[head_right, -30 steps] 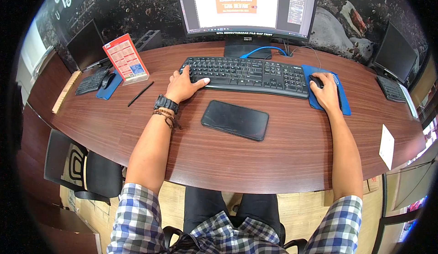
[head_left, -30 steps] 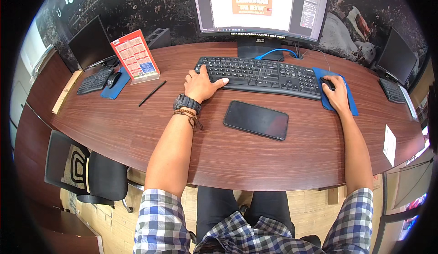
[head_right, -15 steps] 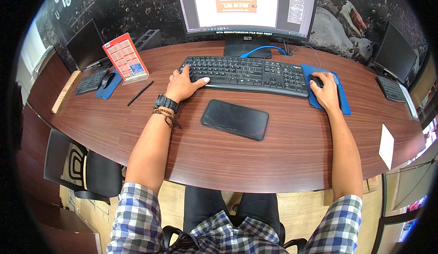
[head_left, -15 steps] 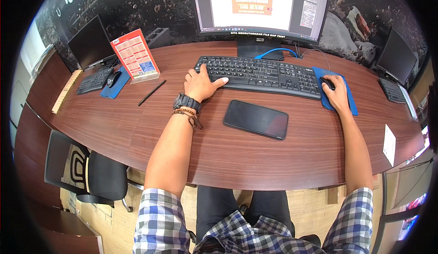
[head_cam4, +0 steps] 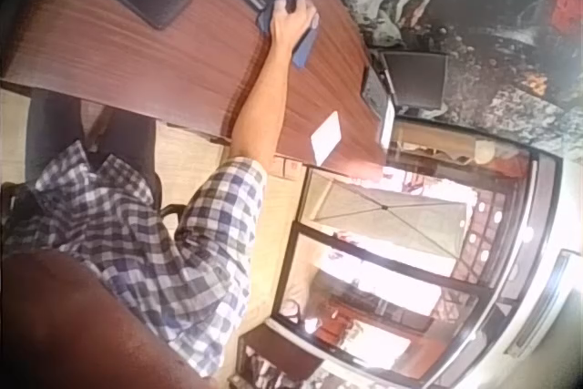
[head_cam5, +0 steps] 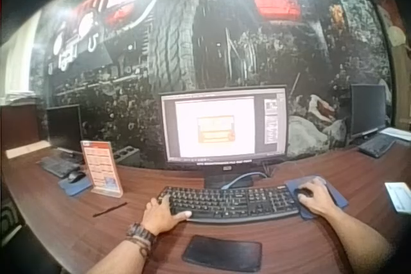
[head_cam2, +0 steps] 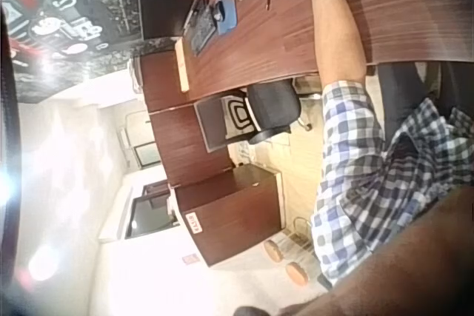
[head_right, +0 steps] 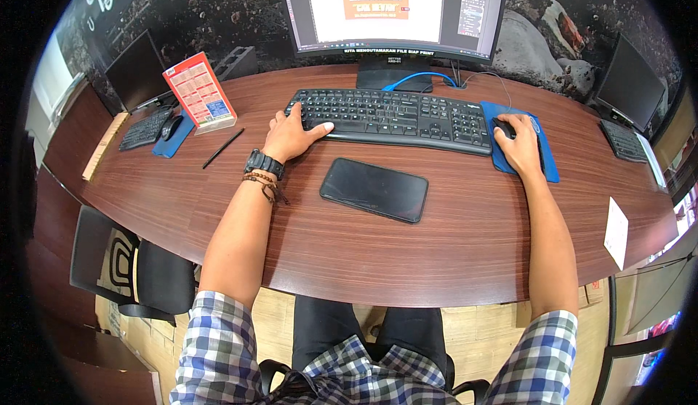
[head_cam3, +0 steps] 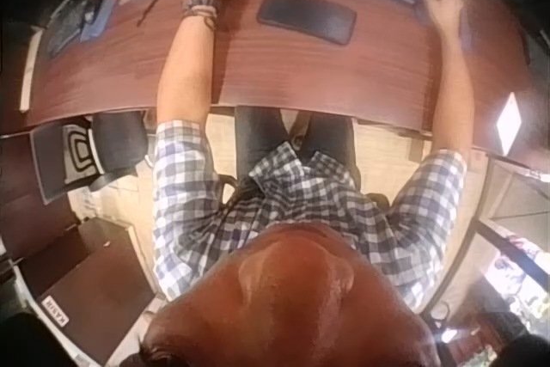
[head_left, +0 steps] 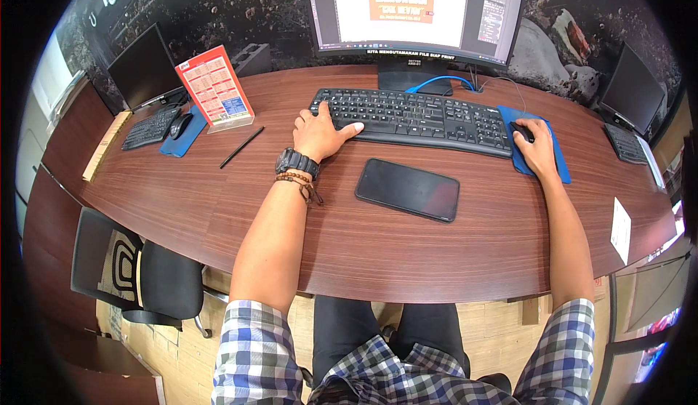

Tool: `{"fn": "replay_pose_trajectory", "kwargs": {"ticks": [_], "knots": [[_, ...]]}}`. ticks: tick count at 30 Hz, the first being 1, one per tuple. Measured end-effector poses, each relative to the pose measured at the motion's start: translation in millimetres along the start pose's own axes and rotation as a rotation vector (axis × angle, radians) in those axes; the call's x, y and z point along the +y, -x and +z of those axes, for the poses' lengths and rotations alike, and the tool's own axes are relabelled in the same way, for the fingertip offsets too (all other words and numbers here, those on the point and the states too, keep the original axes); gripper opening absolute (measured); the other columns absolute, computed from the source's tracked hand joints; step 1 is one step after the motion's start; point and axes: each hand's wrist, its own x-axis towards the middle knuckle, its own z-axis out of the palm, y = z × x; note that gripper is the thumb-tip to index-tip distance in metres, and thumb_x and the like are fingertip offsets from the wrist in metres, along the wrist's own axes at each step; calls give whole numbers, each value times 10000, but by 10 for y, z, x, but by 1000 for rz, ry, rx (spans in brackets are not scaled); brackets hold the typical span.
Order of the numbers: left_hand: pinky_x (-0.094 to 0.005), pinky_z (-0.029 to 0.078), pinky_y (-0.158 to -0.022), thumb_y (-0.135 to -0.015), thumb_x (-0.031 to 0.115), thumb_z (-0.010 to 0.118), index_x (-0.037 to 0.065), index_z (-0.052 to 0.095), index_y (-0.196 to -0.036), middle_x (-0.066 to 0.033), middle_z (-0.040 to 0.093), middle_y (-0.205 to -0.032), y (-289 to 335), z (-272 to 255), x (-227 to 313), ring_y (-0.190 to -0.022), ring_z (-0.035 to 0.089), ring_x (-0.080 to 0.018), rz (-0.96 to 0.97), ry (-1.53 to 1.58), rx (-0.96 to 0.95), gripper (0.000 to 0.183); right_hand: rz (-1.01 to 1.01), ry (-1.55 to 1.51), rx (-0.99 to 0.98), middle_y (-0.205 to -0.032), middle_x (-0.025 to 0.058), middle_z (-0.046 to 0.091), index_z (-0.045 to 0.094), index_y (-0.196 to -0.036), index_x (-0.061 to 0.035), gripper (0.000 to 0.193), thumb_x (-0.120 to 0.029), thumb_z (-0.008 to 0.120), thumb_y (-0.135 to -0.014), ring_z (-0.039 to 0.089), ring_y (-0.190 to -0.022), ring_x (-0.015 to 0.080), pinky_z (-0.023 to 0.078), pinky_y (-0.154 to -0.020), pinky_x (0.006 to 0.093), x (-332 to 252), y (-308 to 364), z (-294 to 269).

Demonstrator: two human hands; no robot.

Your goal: Design a food menu banner using graphic design software.

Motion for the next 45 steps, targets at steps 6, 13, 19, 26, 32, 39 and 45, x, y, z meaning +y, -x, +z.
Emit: {"fn": "replay_pose_trajectory", "kwargs": {"ticks": [6, 13, 19, 26, 32, 39, 45], "knots": [[-502, 406, -1081, -765, 704, 692, -5, 350, -1497, -328, 420, -1422, 3, -1, 26, -1331, 416, -474, -2, -13, 3, 1075, -5, -5, 5, -1127, 162, 634, 691, -1110, -25, 329, -186, 684, -823, 601, -1099, 336, 465, -973, 402, 26, 12, -8], [-527, 397, -1061, -751, 733, 680, 12, 351, -1495, -337, 407, -1411, -24, 11, -18, -1306, 418, -477, 5, -3, -4, 1087, -6, -3, -1, -1127, 158, 634, 691, -1108, -25, 327, -189, 681, -825, 601, -1099, 332, 461, -974, 400, 12, -1, -6], [-508, 425, -1061, -770, 711, 683, -10, 359, -1492, -340, 431, -1405, 5, -14, 24, -1309, 434, -484, 10, -16, 3, 1071, 2, -6, -1, -1128, 154, 635, 690, -1111, -27, 335, -196, 683, -821, 601, -1098, 329, 457, -981, 400, 32, 1, -3], [-511, 417, -1067, -772, 717, 676, -12, 342, -1501, -348, 423, -1411, 2, -20, 5, -1313, 428, -487, 12, -17, -1, 1083, -8, -4, 6, -1121, 159, 634, 691, -1109, -27, 328, -187, 682, -823, 600, -1096, 331, 456, -980, 396, 29, -3, 14], [-505, 415, -1072, -769, 727, 670, -14, 346, -1498, -349, 422, -1411, 12, -19, 22, -1318, 422, -486, 12, -20, 0, 1089, -12, -8, 10, -1114, 161, 637, 693, -1106, -31, 319, -179, 685, -824, 601, -1094, 331, 455, -986, 392, 48, 9, -6], [-501, 413, -1074, -772, 712, 678, -8, 357, -1493, -349, 422, -1413, 15, -29, 37, -1322, 422, -490, 6, -12, -16, 1069, 27, 34, -82, -1295, 162, 544, 626, -1260, -82, 507, -349, 710, -837, 544, -1220, 335, 428, -1037, 422, -81, 23, -67], [-528, 372, -1071, -749, 730, 685, 14, 416, -1443, -339, 425, -1385, -38, 45, -64, -1298, 419, -484, 21, 25, 33, 1033, -10, 44, -134, -1305, 162, 536, 617, -1275, -87, 499, -360, 691, -864, 526, -1239, 334, 417, -1047, 426, -116, -31, -55]]}}
